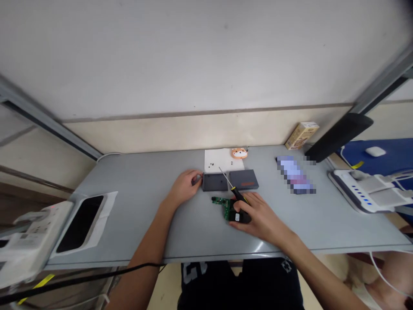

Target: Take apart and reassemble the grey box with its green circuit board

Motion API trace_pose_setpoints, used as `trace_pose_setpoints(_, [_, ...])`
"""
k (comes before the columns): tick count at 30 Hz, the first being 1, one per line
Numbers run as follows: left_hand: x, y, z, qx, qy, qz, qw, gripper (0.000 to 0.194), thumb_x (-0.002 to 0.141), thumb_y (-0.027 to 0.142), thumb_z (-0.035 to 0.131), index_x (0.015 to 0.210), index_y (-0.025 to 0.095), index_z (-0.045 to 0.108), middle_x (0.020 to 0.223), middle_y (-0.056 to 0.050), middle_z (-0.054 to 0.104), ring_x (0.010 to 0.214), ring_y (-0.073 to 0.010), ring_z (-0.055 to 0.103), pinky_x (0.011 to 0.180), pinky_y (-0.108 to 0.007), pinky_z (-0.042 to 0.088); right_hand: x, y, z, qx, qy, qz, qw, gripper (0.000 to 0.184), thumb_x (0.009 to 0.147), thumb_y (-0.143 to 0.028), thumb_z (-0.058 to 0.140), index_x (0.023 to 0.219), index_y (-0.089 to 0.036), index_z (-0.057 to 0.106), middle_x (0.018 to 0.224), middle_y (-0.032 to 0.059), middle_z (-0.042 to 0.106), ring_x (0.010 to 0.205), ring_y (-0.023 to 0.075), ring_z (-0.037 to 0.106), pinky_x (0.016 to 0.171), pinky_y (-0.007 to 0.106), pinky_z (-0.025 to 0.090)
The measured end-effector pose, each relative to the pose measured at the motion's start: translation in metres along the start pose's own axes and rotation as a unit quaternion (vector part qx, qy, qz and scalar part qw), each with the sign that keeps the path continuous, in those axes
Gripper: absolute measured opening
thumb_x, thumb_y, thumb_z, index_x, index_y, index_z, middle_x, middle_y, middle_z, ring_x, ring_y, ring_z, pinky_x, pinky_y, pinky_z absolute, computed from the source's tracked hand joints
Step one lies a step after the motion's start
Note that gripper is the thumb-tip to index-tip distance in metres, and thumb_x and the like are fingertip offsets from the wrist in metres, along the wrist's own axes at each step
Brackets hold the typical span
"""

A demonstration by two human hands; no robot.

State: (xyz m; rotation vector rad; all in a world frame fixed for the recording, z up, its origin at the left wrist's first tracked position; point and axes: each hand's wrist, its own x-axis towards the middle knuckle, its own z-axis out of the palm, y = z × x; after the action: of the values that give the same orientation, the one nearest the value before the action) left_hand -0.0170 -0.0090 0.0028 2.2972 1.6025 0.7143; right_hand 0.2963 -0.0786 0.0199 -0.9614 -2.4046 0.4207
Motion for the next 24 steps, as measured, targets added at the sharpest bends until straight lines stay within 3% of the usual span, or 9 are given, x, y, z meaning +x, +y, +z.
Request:
trace_pose_setpoints(6, [0.0, 0.002, -0.001, 0.01, -0.008, 0.004, 1.0, 0.022, 0.094, 0.024, 0.055, 0.11, 0.019, 0.069, 0.082, -0.003, 0.062, 0.079, -0.0191, 0.057, 0.077, -0.032, 0.046, 0.069, 0.017, -0.013, -0.03, 0.028, -0.009, 0.999, 0.024, 0.085, -0.034, 0.075, 0.096, -0.026, 0.055, 0.102, 0.0072, 0.067, 0.102, 0.0285, 0.06, 0.089, 0.043, 0.047])
trace_pose_setpoints(10, [0.0, 0.005, -0.002, 0.015, -0.007, 0.003, 1.0, 0.021, 0.093, 0.023, 0.055, 0.109, 0.02, 0.069, 0.082, -0.003, 0.062, 0.08, -0.0194, 0.058, 0.08, -0.034, 0.047, 0.104, 0.034, -0.014, -0.032, -0.027, -0.036, 0.998, 0.026, 0.079, -0.031, 0.078, 0.092, -0.026, 0.056, 0.091, 0.0033, 0.063, 0.094, 0.0254, 0.059, 0.089, 0.039, 0.043])
trace_pose_setpoints(13, [0.0, 0.006, -0.003, 0.016, -0.012, 0.009, 1.0, 0.021, 0.094, 0.022, 0.055, 0.11, 0.02, 0.068, 0.084, -0.004, 0.064, 0.082, -0.0203, 0.059, 0.082, -0.035, 0.048, 0.107, 0.037, -0.008, -0.016, -0.05, -0.041, 0.998, 0.027, 0.078, -0.031, 0.078, 0.094, -0.025, 0.056, 0.088, 0.0019, 0.062, 0.091, 0.024, 0.058, 0.087, 0.037, 0.042])
trace_pose_setpoints(17, [-0.001, 0.009, -0.003, 0.02, -0.025, 0.02, 0.999, 0.021, 0.095, 0.021, 0.054, 0.111, 0.02, 0.068, 0.086, -0.004, 0.065, 0.083, -0.0209, 0.06, 0.082, -0.035, 0.048, 0.1, 0.036, -0.001, 0.016, -0.032, -0.022, 0.999, 0.029, 0.078, -0.03, 0.078, 0.092, -0.025, 0.053, 0.092, 0.0018, 0.063, 0.093, 0.0239, 0.058, 0.087, 0.037, 0.042])
trace_pose_setpoints(24, [-0.002, 0.013, 0.003, 0.004, -0.018, 0.044, 0.999, 0.02, 0.096, 0.021, 0.053, 0.109, 0.019, 0.068, 0.081, -0.003, 0.063, 0.08, -0.0199, 0.059, 0.083, -0.036, 0.048, 0.093, 0.04, -0.007, 0.066, -0.041, 0.001, 0.997, 0.034, 0.08, -0.029, 0.08, 0.096, -0.027, 0.049, 0.103, 0.0012, 0.069, 0.098, 0.0238, 0.062, 0.095, 0.041, 0.042])
